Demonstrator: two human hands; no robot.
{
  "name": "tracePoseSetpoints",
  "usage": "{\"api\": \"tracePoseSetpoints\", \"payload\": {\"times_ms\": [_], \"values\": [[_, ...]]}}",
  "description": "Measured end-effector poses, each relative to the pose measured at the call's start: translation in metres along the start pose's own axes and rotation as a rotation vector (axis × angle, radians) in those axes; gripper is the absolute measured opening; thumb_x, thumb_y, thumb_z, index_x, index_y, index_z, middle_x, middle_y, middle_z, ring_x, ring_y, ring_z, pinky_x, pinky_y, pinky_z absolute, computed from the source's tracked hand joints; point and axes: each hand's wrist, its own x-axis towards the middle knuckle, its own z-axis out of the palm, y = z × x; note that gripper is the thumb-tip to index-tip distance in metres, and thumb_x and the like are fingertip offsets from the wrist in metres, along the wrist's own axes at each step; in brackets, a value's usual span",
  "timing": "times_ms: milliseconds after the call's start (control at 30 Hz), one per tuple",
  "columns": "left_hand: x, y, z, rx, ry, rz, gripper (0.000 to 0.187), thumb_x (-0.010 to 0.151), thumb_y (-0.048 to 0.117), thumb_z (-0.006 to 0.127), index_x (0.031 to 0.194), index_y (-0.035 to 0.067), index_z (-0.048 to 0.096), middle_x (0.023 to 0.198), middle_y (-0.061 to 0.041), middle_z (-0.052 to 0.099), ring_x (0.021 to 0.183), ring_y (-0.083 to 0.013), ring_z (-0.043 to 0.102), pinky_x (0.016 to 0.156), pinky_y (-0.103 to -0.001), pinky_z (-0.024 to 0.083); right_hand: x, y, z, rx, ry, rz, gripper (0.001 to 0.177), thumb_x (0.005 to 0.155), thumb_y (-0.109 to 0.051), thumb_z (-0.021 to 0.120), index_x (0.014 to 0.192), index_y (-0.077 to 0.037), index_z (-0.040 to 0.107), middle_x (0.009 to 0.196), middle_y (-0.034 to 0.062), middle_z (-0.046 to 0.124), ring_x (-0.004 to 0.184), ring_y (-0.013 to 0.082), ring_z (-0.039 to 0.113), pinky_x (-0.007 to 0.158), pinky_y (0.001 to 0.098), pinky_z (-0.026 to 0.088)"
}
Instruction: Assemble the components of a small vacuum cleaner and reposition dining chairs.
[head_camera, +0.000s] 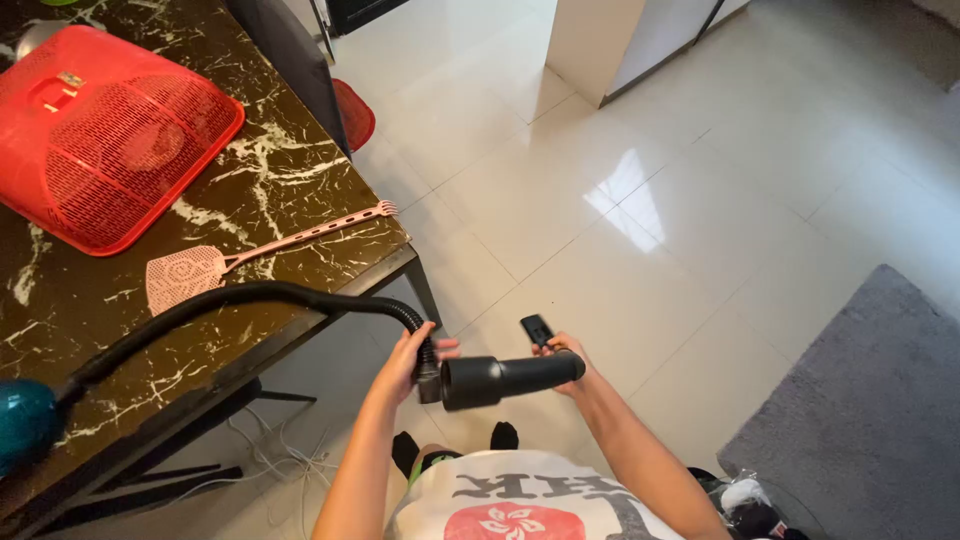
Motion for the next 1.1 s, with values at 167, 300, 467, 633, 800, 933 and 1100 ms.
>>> {"api": "tracePoseSetpoints", "payload": {"times_ms": [167, 300, 467, 633, 800, 933, 1100], "values": [[0.045, -0.015, -0.031, -0.144, -0.006, 0.267, 0.026, 0.098, 0.033, 0.06, 0.108, 0.009, 0.056, 0.079, -0.011, 0.064, 0.061, -0.0198, 0.059, 0.054, -0.036, 0.051, -0.002, -0.046, -0.022, 0.052, 0.013, -0.148, 0.014, 0.082, -0.014, 0.057, 0.084, 0.0, 0.055, 0.076, 0.0112, 0.064, 0.061, 0.018, 0.063, 0.061, 0.0308, 0.057], [0.017, 0.029, 0.0, -0.405, 0.028, 0.622, 0.02, 0.098, 0.031, 0.056, 0.104, 0.012, 0.053, 0.073, -0.004, 0.053, 0.06, -0.0158, 0.053, 0.056, -0.034, 0.047, 0.045, -0.086, -0.058, 0.09, -0.017, -0.263, 0.008, 0.084, -0.009, 0.062, 0.081, -0.01, 0.055, 0.07, 0.0052, 0.06, 0.067, 0.0238, 0.064, 0.067, 0.0391, 0.058], [-0.015, 0.105, 0.055, -0.644, -0.038, 0.863, 0.021, 0.099, 0.035, 0.056, 0.096, 0.015, 0.05, 0.073, -0.001, 0.05, 0.059, -0.0148, 0.048, 0.056, -0.033, 0.043, 0.038, -0.112, -0.045, 0.1, 0.017, -0.224, 0.018, 0.09, -0.029, 0.058, 0.079, -0.014, 0.062, 0.066, 0.0025, 0.06, 0.062, 0.0193, 0.061, 0.067, 0.0374, 0.057], [-0.044, 0.147, 0.085, -0.805, -0.037, 0.996, 0.028, 0.1, 0.034, 0.056, 0.088, 0.01, 0.05, 0.073, -0.001, 0.049, 0.06, -0.0144, 0.047, 0.058, -0.032, 0.043, 0.044, -0.098, -0.026, -0.044, -0.047, -0.215, 0.022, 0.094, -0.028, 0.055, 0.078, -0.013, 0.061, 0.059, 0.0004, 0.052, 0.054, 0.0155, 0.054, 0.067, 0.0371, 0.058], [-0.05, 0.145, 0.105, -0.843, 0.006, 1.026, 0.032, 0.102, 0.036, 0.052, 0.084, 0.01, 0.049, 0.071, -0.003, 0.049, 0.06, -0.0165, 0.05, 0.06, -0.034, 0.045, 0.049, -0.071, 0.004, -0.003, 0.058, -0.263, 0.025, 0.094, -0.03, 0.053, 0.082, -0.012, 0.064, 0.06, 0.0005, 0.053, 0.053, 0.0138, 0.052, 0.064, 0.0323, 0.056], [-0.046, 0.133, 0.11, -0.819, 0.024, 1.051, 0.036, 0.103, 0.037, 0.051, 0.082, 0.008, 0.047, 0.07, -0.004, 0.049, 0.059, -0.0177, 0.05, 0.06, -0.036, 0.047, 0.045, -0.058, 0.024, -0.015, 0.075, -0.286, 0.031, 0.096, -0.035, 0.05, 0.084, -0.011, 0.066, 0.068, 0.0027, 0.062, 0.061, 0.0151, 0.061, 0.066, 0.0297, 0.054], [-0.05, 0.134, 0.113, -0.8, 0.057, 1.075, 0.038, 0.104, 0.036, 0.05, 0.081, 0.007, 0.046, 0.071, -0.004, 0.049, 0.059, -0.0174, 0.049, 0.062, -0.036, 0.047, 0.075, -0.061, 0.01, 0.066, 0.154, -0.265, 0.043, 0.096, -0.031, 0.05, 0.057, -0.015, 0.045, 0.054, 0.0039, 0.051, 0.061, 0.018, 0.065, 0.068, 0.0327, 0.058]]}}
